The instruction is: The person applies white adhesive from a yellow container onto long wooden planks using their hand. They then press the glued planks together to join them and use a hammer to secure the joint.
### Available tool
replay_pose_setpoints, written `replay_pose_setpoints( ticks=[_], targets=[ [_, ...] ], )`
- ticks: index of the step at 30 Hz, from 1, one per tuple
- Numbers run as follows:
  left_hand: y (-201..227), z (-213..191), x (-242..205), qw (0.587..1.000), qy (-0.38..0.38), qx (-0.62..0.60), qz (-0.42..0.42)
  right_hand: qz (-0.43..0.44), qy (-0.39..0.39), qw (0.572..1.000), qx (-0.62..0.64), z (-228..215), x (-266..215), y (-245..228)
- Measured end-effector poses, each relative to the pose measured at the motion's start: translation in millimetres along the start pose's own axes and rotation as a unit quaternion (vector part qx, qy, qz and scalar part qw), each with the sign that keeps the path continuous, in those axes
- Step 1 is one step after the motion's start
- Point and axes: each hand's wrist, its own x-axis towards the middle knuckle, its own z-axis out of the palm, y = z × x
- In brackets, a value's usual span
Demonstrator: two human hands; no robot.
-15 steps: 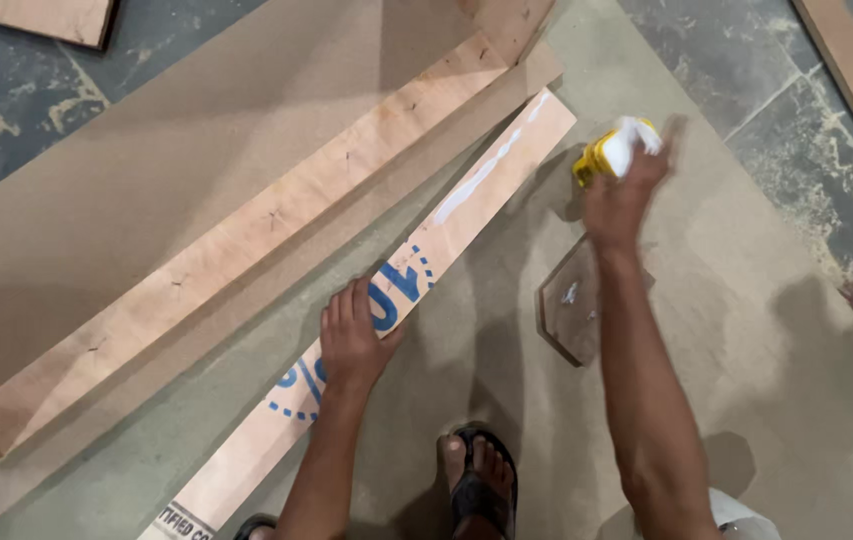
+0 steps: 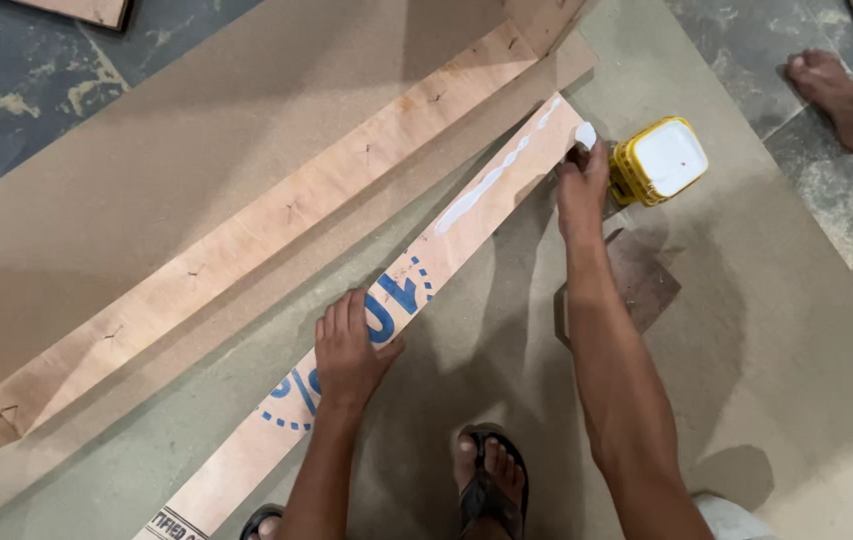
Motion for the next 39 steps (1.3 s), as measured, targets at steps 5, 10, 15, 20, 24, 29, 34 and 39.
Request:
replay_pose_setpoints(
  ticks=[5, 10, 15, 20, 24, 29, 34, 39],
  targets=[
    [0.8, -6.5, 1.7, 0.999, 0.013, -0.040, 0.019, -0.028, -0.021, 0.999, -0.003, 1.5, 13.0, 4.6],
    [0.8, -9.1, 0.4, 0.999, 0.007, -0.051, 0.008, -0.082, 0.001, 0.987, -0.138, 8.9, 13.9, 0.6],
    [-3.8, -1.3, 0.5, 0.999, -0.012, -0.035, -0.026, -0.121, 0.030, 0.936, -0.328, 14.1, -9.2, -8.1],
    [-11.6, 9.3, -3.3, 1.000, -0.011, -0.011, -0.013, -0.055, -0.018, 0.977, -0.205, 15.8, -45.7, -7.7],
    [-14.1, 9.9, -5.3, 1.000, -0.016, -0.010, -0.014, -0.092, -0.021, 0.959, -0.266, 30.9, -71.5, -4.2],
    [-12.5, 10.1, -4.5, 1.000, -0.015, -0.012, -0.020, -0.135, -0.069, 0.940, -0.304, 40.3, -110.6, 2.6],
    [-14.1, 9.2, -5.1, 0.999, -0.025, -0.006, -0.025, -0.161, -0.108, 0.928, -0.319, 56.2, -145.3, 5.9],
    [-16.2, 10.8, -5.7, 1.000, -0.007, -0.013, -0.004, -0.176, -0.135, 0.914, -0.339, 73.7, -181.0, -1.4]
  ],
)
